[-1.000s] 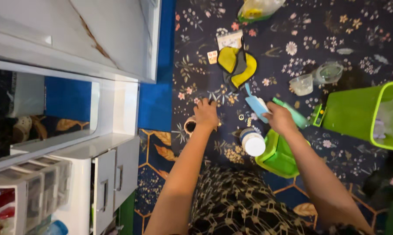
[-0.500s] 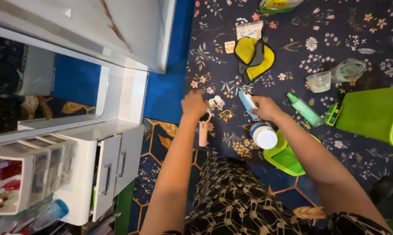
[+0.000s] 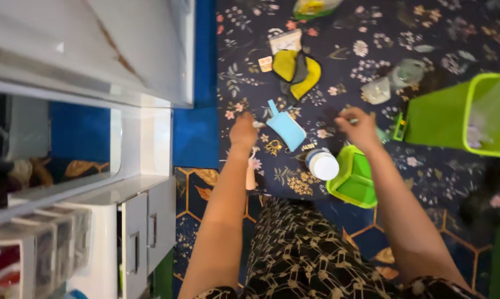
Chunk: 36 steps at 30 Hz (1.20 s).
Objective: The person organizes various small items from a cluttered bed surface into a white storage cabinet. They pick up bottles, containers, a hairdryer, and other miscellaneous objects, placing them on shelves and in drawers within the cabinet.
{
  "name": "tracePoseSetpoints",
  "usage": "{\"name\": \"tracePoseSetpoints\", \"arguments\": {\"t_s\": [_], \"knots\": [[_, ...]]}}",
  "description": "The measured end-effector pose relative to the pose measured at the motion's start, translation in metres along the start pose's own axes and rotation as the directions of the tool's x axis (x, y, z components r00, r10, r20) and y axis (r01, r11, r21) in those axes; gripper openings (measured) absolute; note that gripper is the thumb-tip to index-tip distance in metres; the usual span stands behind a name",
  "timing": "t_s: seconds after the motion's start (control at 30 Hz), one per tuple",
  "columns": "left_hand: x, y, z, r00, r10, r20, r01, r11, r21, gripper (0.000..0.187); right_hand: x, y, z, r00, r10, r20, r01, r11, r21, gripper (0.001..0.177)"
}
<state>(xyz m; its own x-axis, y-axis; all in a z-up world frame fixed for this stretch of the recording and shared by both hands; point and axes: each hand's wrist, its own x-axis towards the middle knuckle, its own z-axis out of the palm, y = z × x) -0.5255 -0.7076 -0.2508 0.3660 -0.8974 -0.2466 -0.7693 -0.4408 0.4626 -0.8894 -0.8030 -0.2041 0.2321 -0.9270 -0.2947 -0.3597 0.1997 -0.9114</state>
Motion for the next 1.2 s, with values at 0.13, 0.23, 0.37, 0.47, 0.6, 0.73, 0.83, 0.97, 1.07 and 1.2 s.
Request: {"name": "tracePoseSetpoints", "arguments": {"t_s": [0.13, 0.23, 0.37, 0.47, 0.6, 0.73, 0.83, 0.97, 1.07, 1.2], "knots": [[0.007, 0.015, -0.015, 0.998, -0.05, -0.039, 0.044, 0.988, -0.151, 0.034, -0.093, 0.008, -0.074, 0.925, 0.119, -0.361, -0.271, 0.873, -0.406, 0.024], [0.011, 0.033, -0.026, 0.988, -0.148, 0.037, 0.152, 0.982, -0.115, 0.036, -0.142, 0.014, -0.085, 0.997, 0.035, -0.066, -0.067, 0.794, -0.604, 0.065], [0.005, 0.061, -0.034, 0.997, -0.08, -0.02, 0.079, 0.996, -0.05, 0.041, -0.182, 0.042, -0.061, 0.991, 0.105, -0.084, -0.133, 0.696, -0.705, 0.07], [-0.004, 0.09, -0.037, 0.984, -0.033, -0.173, 0.038, 0.999, 0.026, 0.058, -0.186, 0.068, -0.073, 0.991, 0.003, -0.131, -0.079, 0.815, -0.574, 0.05], [-0.016, 0.135, -0.038, 0.954, 0.176, -0.241, -0.191, 0.981, -0.04, 0.063, -0.195, 0.08, -0.106, 0.971, -0.194, -0.139, 0.046, 0.721, -0.691, 0.041], [-0.034, 0.177, -0.023, 0.914, 0.368, -0.169, -0.39, 0.913, -0.122, 0.051, -0.207, 0.051, -0.136, 0.971, -0.155, -0.181, -0.014, 0.72, -0.694, 0.039], [-0.049, 0.194, 0.003, 0.921, 0.385, -0.059, -0.389, 0.902, -0.188, 0.047, -0.213, 0.019, -0.159, 0.97, -0.217, -0.111, 0.086, 0.732, -0.675, 0.037], [-0.054, 0.186, 0.039, 0.867, 0.306, 0.393, -0.254, 0.95, -0.18, 0.06, -0.213, -0.019, -0.188, 0.995, -0.098, 0.01, 0.077, 0.715, -0.695, 0.04], [-0.049, 0.179, 0.057, 0.788, 0.395, 0.472, -0.338, 0.919, -0.205, 0.067, -0.22, -0.053, -0.216, 0.999, -0.037, 0.015, 0.039, 0.815, -0.578, 0.044], [-0.056, 0.185, 0.054, 0.819, 0.256, 0.513, -0.209, 0.967, -0.148, 0.063, -0.236, -0.109, -0.28, 0.974, -0.018, -0.225, -0.043, 0.964, -0.262, 0.043]]}}
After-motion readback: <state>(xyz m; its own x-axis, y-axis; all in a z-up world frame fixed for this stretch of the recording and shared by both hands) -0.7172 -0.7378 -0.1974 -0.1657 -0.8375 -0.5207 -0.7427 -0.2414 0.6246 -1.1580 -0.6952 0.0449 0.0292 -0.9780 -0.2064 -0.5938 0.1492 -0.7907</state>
